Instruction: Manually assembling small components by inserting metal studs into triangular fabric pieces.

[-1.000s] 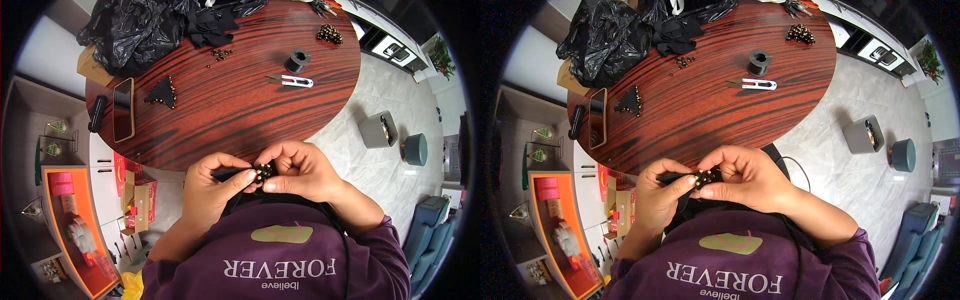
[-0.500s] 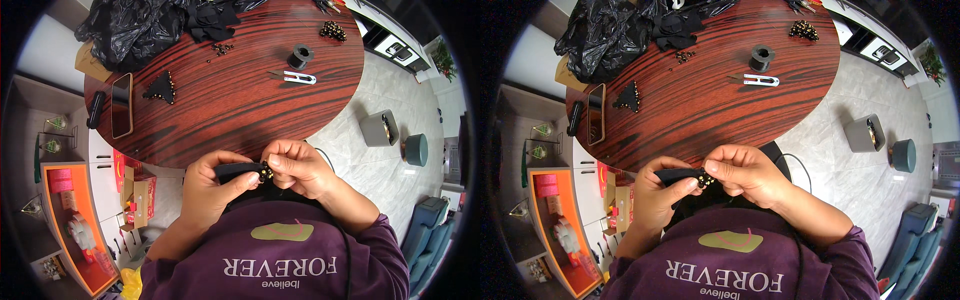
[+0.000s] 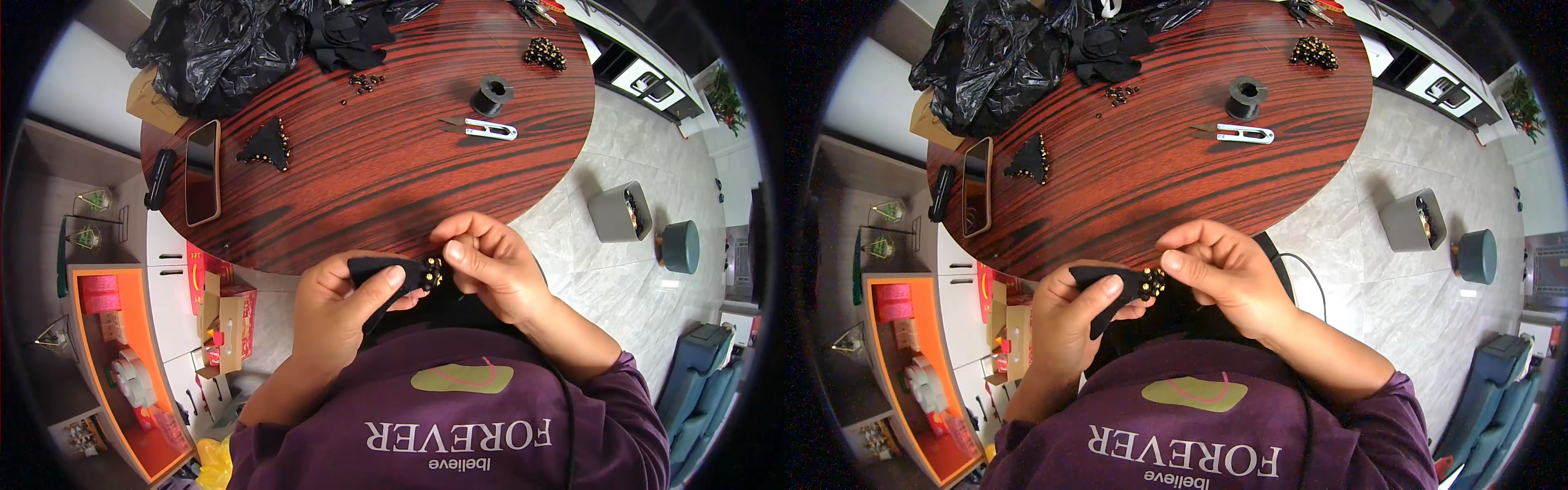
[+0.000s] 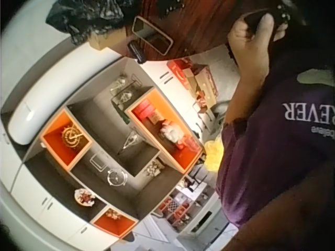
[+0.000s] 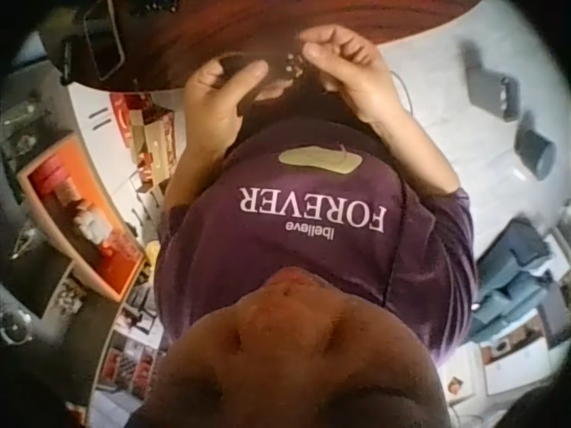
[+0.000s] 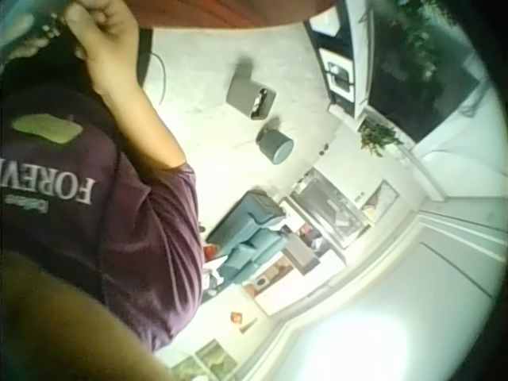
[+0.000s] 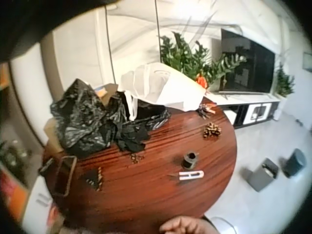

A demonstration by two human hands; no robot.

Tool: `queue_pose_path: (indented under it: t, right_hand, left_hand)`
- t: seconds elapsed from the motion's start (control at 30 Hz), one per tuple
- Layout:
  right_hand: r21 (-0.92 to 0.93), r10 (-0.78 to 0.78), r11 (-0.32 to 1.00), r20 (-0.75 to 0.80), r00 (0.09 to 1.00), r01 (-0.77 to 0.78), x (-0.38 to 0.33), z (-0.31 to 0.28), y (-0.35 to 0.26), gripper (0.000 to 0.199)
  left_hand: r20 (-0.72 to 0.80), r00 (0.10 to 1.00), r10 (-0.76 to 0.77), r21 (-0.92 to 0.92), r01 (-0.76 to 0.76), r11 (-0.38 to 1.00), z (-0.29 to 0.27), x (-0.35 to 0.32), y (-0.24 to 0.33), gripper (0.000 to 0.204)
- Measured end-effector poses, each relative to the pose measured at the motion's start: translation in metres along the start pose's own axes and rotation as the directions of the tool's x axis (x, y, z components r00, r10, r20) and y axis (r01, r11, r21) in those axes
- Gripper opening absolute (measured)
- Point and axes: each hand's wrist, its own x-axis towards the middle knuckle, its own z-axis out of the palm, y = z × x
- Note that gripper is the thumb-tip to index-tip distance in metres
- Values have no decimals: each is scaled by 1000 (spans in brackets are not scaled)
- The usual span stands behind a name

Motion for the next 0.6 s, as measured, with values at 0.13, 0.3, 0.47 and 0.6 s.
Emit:
queue_pose_path:
  t: [0.13,0.3,0.47,0.6]
  right_hand:
    - [-210,-171,967,-121,978,143,-5,3,2,16]
    - [-357,14,934,-2,1000,-14,-10,14,10,7]
    - [-320,79,946,72,994,-52,-15,18,20,13]
    - [-232,-110,966,36,993,116,-16,17,24,19]
  left_hand:
    - [-53,999,-12,-48,10,999,-1,0,3,14]
    - [-97,993,73,23,-71,997,-1,2,-2,15]
    - [-106,965,241,202,-216,955,-2,-2,-5,15]
    - [-130,960,246,202,-218,955,-9,3,-5,14]
